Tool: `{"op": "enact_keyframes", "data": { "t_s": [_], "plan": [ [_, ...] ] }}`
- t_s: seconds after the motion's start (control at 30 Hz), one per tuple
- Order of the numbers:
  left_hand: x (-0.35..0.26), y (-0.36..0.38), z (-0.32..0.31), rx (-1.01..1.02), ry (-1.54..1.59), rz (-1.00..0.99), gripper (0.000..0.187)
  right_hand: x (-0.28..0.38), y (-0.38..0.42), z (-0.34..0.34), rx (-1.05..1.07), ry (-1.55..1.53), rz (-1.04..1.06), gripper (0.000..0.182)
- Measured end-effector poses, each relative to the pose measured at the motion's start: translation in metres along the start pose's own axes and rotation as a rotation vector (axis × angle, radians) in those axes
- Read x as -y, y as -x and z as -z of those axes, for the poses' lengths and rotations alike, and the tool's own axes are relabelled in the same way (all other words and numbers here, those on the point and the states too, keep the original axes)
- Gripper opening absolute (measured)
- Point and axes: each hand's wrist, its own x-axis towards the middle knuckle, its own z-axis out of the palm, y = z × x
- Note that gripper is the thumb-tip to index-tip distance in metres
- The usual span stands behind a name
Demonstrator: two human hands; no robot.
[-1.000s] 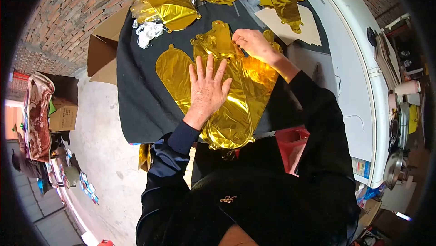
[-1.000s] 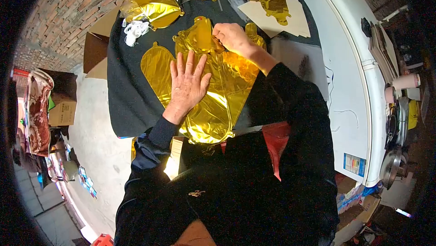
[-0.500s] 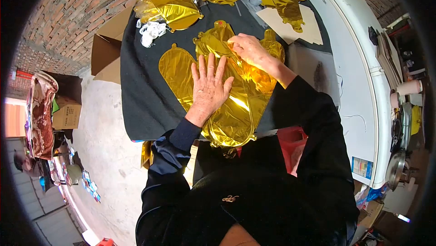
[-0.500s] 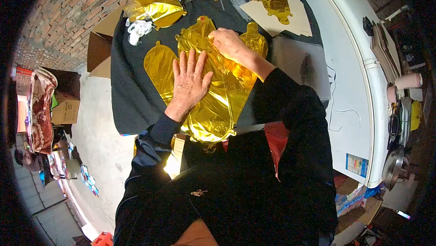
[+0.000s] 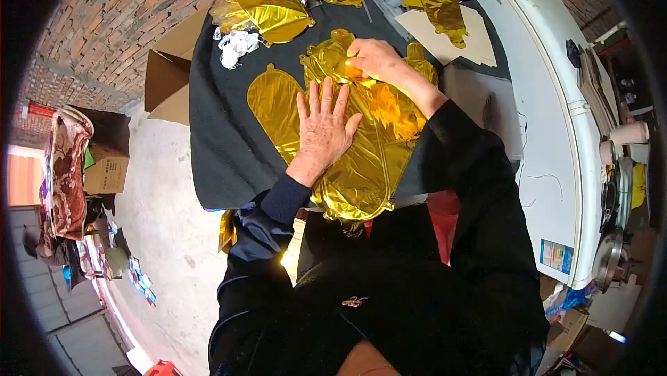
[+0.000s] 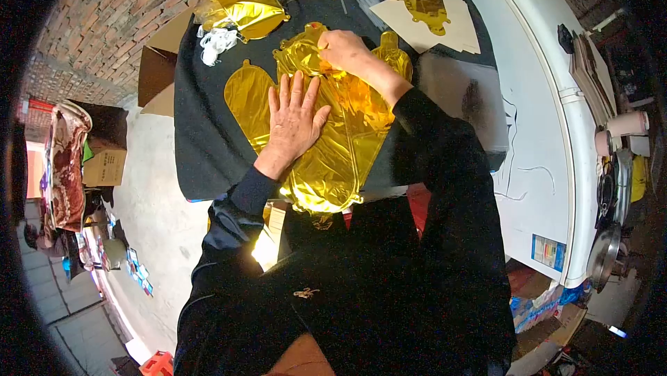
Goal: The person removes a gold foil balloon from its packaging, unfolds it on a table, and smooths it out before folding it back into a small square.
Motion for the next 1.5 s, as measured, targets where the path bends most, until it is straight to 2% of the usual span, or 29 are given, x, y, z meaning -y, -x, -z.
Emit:
{"op": "enact_keyframes", "data": {
  "t_s": [0.07,0.1,0.2,0.33,0.37,0.47,0.57,0.67,0.77,0.83,1.03,1.13,1.23,1.3,1.37,1.4,1.5],
  "plan": [
    [0.0,0.0,0.0,-0.003,0.005,0.008,0.068,0.001,0.004,0.007,-0.048,0.149,0.146,0.045],
    [-0.001,0.001,0.0,-0.007,0.009,0.013,0.069,-0.004,0.009,0.007,-0.07,0.319,0.268,0.051],
    [-0.001,0.001,0.001,-0.013,0.015,0.021,0.07,-0.008,0.037,-0.002,-0.11,0.515,0.353,0.053],
    [-0.002,0.0,0.001,-0.005,0.013,0.027,0.07,-0.019,0.045,-0.021,-0.276,0.537,0.464,0.038],
    [-0.002,0.001,0.001,-0.011,0.017,0.027,0.07,-0.021,0.045,-0.025,-0.359,0.572,0.541,0.02],
    [-0.002,0.001,0.0,-0.019,0.026,0.028,0.07,-0.019,0.042,-0.028,-0.369,0.673,0.563,0.011],
    [-0.002,0.001,0.0,-0.016,0.023,0.032,0.07,-0.015,0.037,-0.032,-0.519,0.607,0.661,0.009],
    [-0.002,0.001,0.0,0.007,0.019,0.04,0.071,-0.004,0.042,-0.032,-0.507,0.621,0.68,0.009],
    [-0.003,0.0,0.0,0.067,0.016,0.054,0.073,-0.012,0.047,-0.042,-0.44,0.645,0.681,0.018],
    [-0.002,0.0,0.001,0.08,0.002,0.051,0.073,-0.019,0.048,-0.051,-0.466,0.649,0.684,0.021],
    [-0.001,-0.001,-0.002,0.041,0.046,0.043,0.073,-0.019,0.051,-0.064,-0.48,0.683,0.619,0.024],
    [-0.001,-0.001,0.001,-0.07,0.072,0.029,0.069,-0.019,0.051,-0.066,-0.49,0.695,0.61,0.024],
    [-0.001,-0.005,0.023,-0.047,0.027,0.071,0.065,-0.02,0.05,-0.069,-0.524,0.735,0.599,0.023],
    [0.0,-0.019,0.046,-0.11,0.097,0.064,0.062,-0.021,0.048,-0.072,-0.553,0.794,0.597,0.023],
    [0.007,-0.038,0.055,-0.163,0.21,0.021,0.058,-0.017,0.053,-0.071,-0.512,0.629,0.518,0.022],
    [0.012,-0.047,0.051,-0.137,0.297,-0.018,0.058,-0.016,0.055,-0.07,-0.492,0.549,0.478,0.021],
    [0.023,-0.075,0.034,-0.005,0.551,-0.128,0.06,-0.027,0.044,-0.076,-0.537,0.644,0.565,0.017]
  ]
}}
